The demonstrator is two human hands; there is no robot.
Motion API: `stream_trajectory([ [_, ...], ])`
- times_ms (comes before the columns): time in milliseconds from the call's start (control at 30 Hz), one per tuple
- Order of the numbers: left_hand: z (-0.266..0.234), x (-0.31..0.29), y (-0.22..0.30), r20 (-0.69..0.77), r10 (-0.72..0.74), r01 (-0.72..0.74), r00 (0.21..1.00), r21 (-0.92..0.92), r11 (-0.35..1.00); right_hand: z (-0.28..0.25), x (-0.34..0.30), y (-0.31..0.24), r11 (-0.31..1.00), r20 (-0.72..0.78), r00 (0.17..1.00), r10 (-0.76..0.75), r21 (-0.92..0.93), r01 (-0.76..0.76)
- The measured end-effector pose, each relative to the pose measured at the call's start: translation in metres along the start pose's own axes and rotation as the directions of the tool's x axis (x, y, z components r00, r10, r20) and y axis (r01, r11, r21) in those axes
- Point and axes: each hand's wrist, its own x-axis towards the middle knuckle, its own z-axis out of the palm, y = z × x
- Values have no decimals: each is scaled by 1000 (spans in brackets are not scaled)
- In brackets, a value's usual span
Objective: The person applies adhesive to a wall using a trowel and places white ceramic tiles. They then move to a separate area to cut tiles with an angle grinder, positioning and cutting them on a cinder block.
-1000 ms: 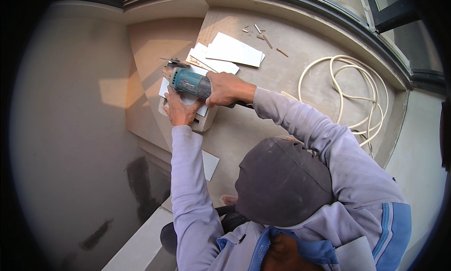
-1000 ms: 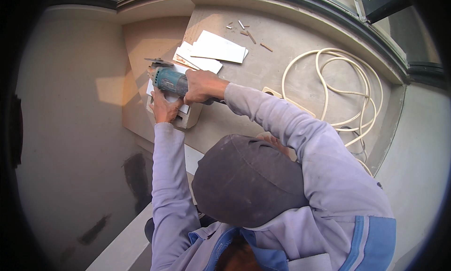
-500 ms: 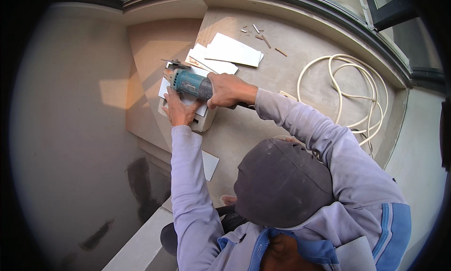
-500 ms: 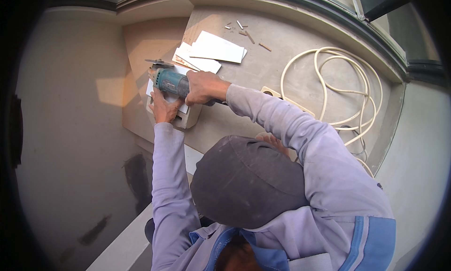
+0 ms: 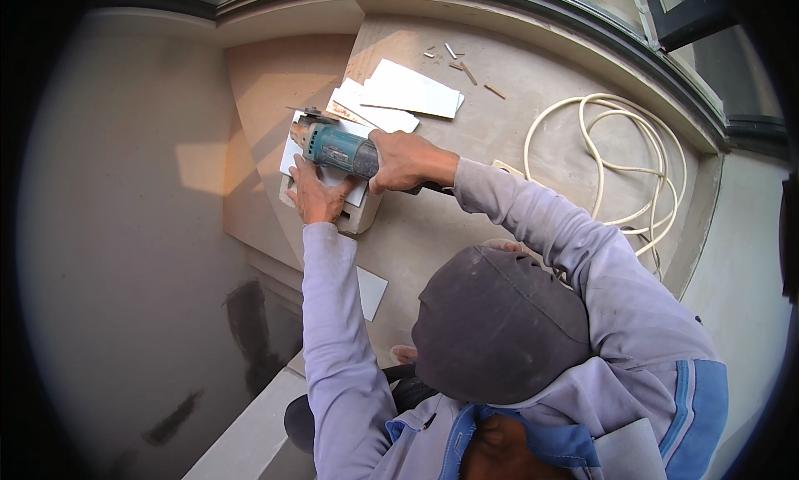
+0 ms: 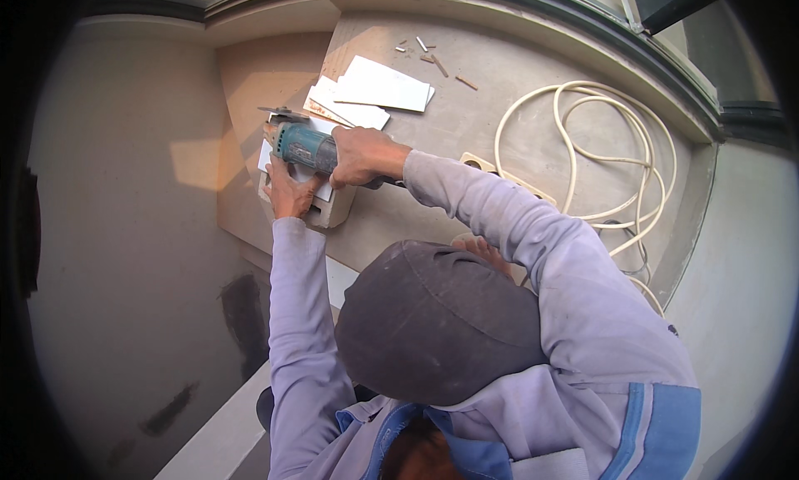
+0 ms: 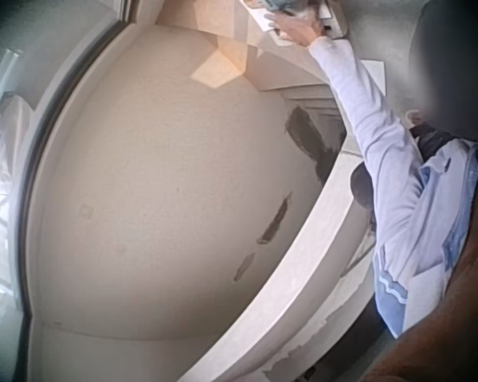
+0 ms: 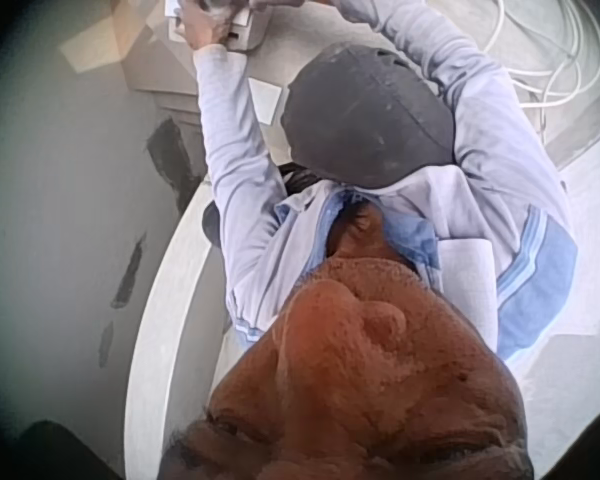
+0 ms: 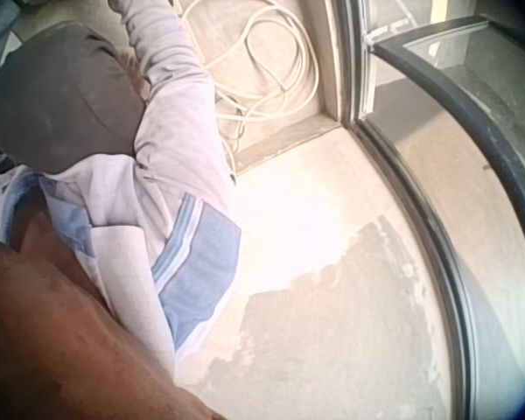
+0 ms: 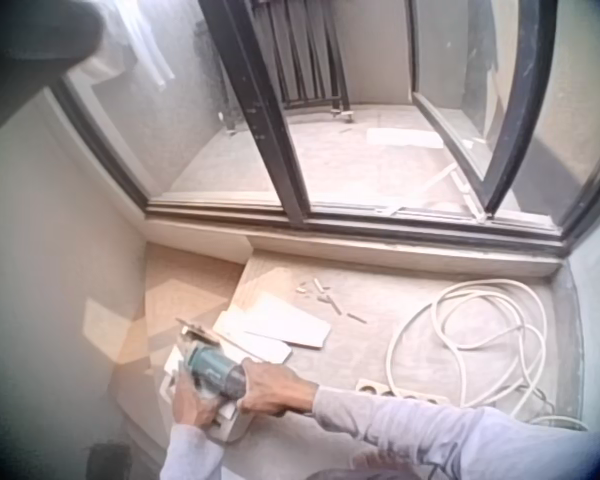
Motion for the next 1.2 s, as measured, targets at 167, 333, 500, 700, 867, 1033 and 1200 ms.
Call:
stream_trajectory([
  [167, 3, 0, -2, -44, 31, -31, 999, -6, 1000, 0, -1, 1, 1000, 4, 1000, 6, 12, -6],
  [333, 5, 0, -3, -66, 45, -44, 997, 6, 999, 2, -2, 4, 1000, -2, 1000, 4, 6, -4],
  [500, -1, -1, 3, -1, 17, -16, 1000, 23, 1000, 0, -5, 2, 1000, 8, 1000, 11, 6, -11],
  [700, 4, 1, -2, -49, 14, -13, 999, 14, 1000, 1, -6, 6, 1000, 2, 1000, -2, 5, 2],
  [867, 4, 1, -2, -40, 11, -11, 999, 4, 1000, 0, -8, 6, 1000, 5, 1000, 1, 17, -1],
  [1033, 7, 3, -6, -43, 12, -11, 999, 27, 1000, 0, -11, 7, 1000, -6, 1000, -1, 13, 1],
  [1200, 10, 4, -9, -56, 18, -19, 998, -7, 1000, -1, -13, 8, 999, 6, 1000, 0, 32, 0],
])
